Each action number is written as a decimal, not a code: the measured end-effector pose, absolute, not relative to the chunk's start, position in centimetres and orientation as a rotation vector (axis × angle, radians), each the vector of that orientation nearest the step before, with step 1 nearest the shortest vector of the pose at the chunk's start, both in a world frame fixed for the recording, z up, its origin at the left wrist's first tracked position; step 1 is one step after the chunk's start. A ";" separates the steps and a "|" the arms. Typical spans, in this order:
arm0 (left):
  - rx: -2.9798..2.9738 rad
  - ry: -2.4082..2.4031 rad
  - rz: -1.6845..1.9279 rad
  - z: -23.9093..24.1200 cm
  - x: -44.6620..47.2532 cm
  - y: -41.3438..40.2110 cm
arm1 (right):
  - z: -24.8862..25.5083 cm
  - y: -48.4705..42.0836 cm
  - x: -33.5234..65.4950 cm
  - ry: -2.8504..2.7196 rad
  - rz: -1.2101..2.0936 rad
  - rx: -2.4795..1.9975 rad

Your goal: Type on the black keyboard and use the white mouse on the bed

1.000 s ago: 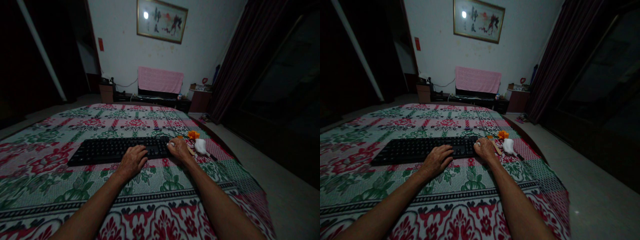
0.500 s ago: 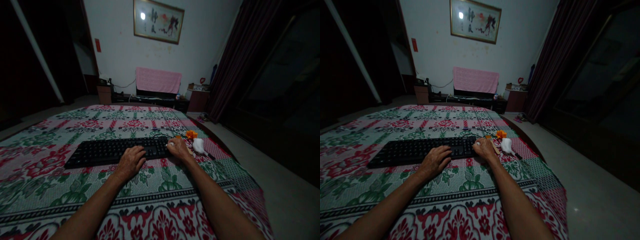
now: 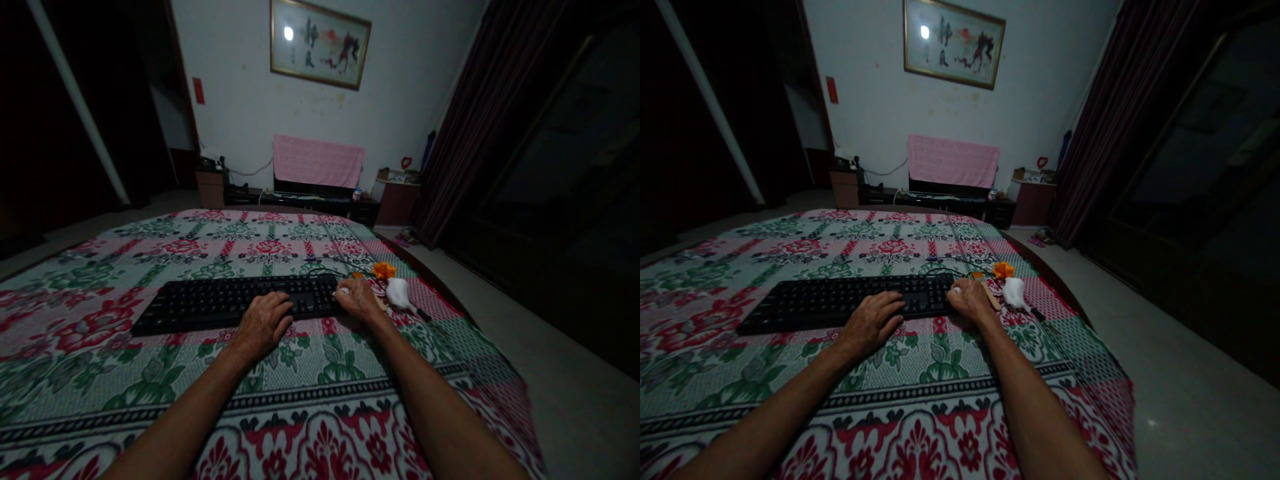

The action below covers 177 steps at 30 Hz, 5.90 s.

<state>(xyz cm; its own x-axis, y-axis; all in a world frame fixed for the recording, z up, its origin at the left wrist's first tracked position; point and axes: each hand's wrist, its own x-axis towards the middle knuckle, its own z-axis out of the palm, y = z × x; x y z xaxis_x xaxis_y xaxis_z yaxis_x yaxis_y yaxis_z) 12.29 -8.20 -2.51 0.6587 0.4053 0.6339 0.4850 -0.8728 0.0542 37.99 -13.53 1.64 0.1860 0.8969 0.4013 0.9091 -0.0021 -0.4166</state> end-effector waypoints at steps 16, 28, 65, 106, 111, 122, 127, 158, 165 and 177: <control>-2.762 -0.752 -1.005 -2.3 12.3 -8.3 | 1.6 -13.6 38.6 -1.616 0.099 -1.856; -2.766 -0.767 -0.965 -2.3 12.4 -8.3 | 0.8 -13.2 39.4 -1.685 0.165 -1.850; -2.742 -0.731 -0.970 -2.7 12.2 -8.0 | 1.2 -13.7 38.6 -1.722 0.043 -1.835; -2.767 -0.709 -1.027 -3.0 12.0 -7.9 | 0.7 -13.2 39.8 -1.449 0.312 -1.785; -2.775 -0.702 -1.019 -3.1 12.0 -7.8 | 0.9 -13.3 39.3 -1.487 0.244 -1.798; -2.689 -0.878 -0.949 -3.0 11.3 -7.4 | 0.8 -13.5 37.1 -1.542 0.155 -1.730; -2.673 -0.834 -0.985 -2.9 11.5 -7.6 | 0.9 -13.5 37.0 -1.606 0.115 -1.717; -2.702 -0.759 -1.046 -3.4 11.9 -7.0 | -0.5 -13.5 36.8 -1.881 -0.349 -1.622; -2.746 -0.800 -1.012 -3.4 11.9 -6.9 | -1.4 -14.7 36.6 -1.861 -0.434 -1.621; -2.758 -0.802 -1.003 -3.0 11.9 -7.2 | -1.6 -15.2 36.6 -1.830 -0.409 -1.580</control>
<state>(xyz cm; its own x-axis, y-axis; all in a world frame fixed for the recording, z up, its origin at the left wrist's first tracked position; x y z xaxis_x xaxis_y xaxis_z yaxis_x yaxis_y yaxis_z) 11.85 -7.24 -3.03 0.6446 0.4445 0.6220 0.5095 -0.8564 0.0840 36.55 -15.17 -1.58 -0.0360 0.7459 0.6650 0.9581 0.2151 -0.1893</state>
